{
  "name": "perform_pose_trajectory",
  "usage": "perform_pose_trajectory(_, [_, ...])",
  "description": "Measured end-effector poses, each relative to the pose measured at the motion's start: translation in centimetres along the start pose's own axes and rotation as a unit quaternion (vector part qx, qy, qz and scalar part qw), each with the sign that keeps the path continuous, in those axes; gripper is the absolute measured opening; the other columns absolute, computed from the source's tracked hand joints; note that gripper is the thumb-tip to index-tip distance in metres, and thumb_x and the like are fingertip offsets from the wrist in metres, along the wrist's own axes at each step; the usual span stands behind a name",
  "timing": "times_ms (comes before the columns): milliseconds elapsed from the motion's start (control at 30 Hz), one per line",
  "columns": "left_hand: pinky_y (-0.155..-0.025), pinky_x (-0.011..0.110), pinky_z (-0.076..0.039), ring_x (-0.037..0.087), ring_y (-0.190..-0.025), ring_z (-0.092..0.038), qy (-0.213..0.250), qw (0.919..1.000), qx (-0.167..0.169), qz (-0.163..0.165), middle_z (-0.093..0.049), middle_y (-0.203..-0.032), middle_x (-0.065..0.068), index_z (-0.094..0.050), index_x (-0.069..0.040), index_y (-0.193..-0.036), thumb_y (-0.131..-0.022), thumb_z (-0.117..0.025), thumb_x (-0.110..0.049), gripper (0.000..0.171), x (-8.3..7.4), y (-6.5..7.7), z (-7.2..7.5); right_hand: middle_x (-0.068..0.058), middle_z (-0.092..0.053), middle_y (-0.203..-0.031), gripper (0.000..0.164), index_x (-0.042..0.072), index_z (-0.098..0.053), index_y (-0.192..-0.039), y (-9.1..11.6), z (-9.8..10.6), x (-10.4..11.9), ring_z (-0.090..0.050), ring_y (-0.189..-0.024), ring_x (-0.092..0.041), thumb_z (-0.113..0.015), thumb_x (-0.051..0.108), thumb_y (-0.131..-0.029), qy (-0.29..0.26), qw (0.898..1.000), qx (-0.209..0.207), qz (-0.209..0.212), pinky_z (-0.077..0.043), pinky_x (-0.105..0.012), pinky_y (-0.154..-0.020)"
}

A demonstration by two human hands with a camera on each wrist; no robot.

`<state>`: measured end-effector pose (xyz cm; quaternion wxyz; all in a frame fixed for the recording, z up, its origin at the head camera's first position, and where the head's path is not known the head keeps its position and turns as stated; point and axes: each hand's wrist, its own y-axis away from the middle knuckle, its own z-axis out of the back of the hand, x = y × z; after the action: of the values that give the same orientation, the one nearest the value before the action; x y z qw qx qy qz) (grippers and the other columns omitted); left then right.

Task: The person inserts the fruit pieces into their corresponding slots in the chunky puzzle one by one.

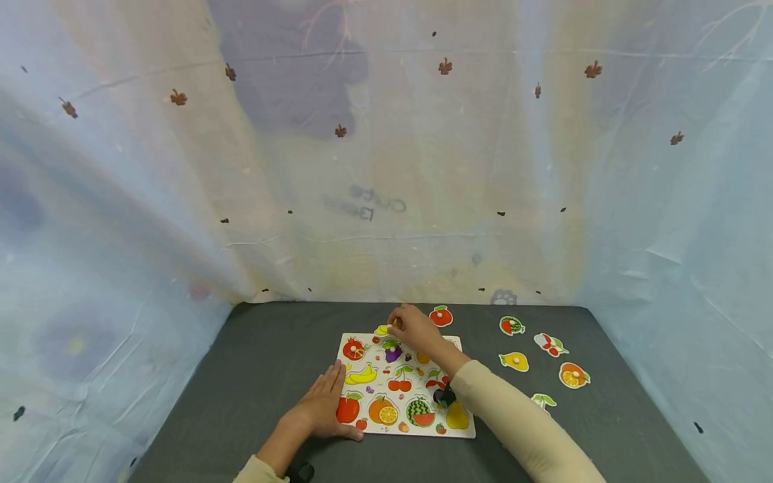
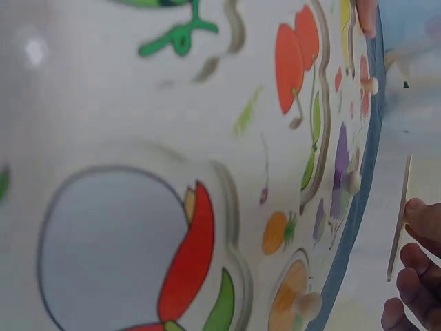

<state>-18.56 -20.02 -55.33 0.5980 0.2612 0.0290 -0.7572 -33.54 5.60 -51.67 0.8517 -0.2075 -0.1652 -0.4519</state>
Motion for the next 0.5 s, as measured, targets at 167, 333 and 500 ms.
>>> perform_pose_trajectory(167, [-0.134,0.058,-0.010,0.043,-0.164,-0.012,0.007,1.0000,0.005,0.000,-0.009,-0.178,0.025,-0.014,0.005,-0.169,-0.066,-0.091,-0.075,0.151,-1.0,0.7,0.9,0.005,-0.059,-0.094,0.010,0.017,-0.077,-0.107,0.7,-0.2,0.7,-0.053,-0.083,-0.011,-0.077,0.026,-0.103,0.010,1.000,0.007,0.023,-0.053,-0.027,-0.072])
perform_pose_trajectory(333, [-0.134,0.057,-0.008,0.044,-0.164,-0.011,0.018,0.9998,0.011,-0.001,-0.009,-0.177,0.026,-0.014,0.006,-0.168,-0.067,-0.091,-0.074,0.151,-1.4,1.1,1.4,0.006,-0.060,-0.095,0.010,0.019,-0.077,-0.107,1.3,-0.4,1.6,-0.054,-0.085,-0.010,-0.078,0.027,-0.102,0.015,0.999,0.015,0.032,-0.053,-0.026,-0.073])
perform_pose_trajectory(500, [-0.133,0.057,-0.014,0.042,-0.164,-0.014,-0.010,0.9997,0.012,0.018,-0.010,-0.178,0.024,-0.016,0.005,-0.169,-0.069,-0.094,-0.068,0.146,-1.9,1.1,1.7,0.007,-0.060,-0.094,0.012,0.020,-0.077,-0.108,1.9,-0.6,2.5,-0.055,-0.085,-0.009,-0.079,0.029,-0.101,0.035,0.998,0.028,0.040,-0.053,-0.025,-0.072])
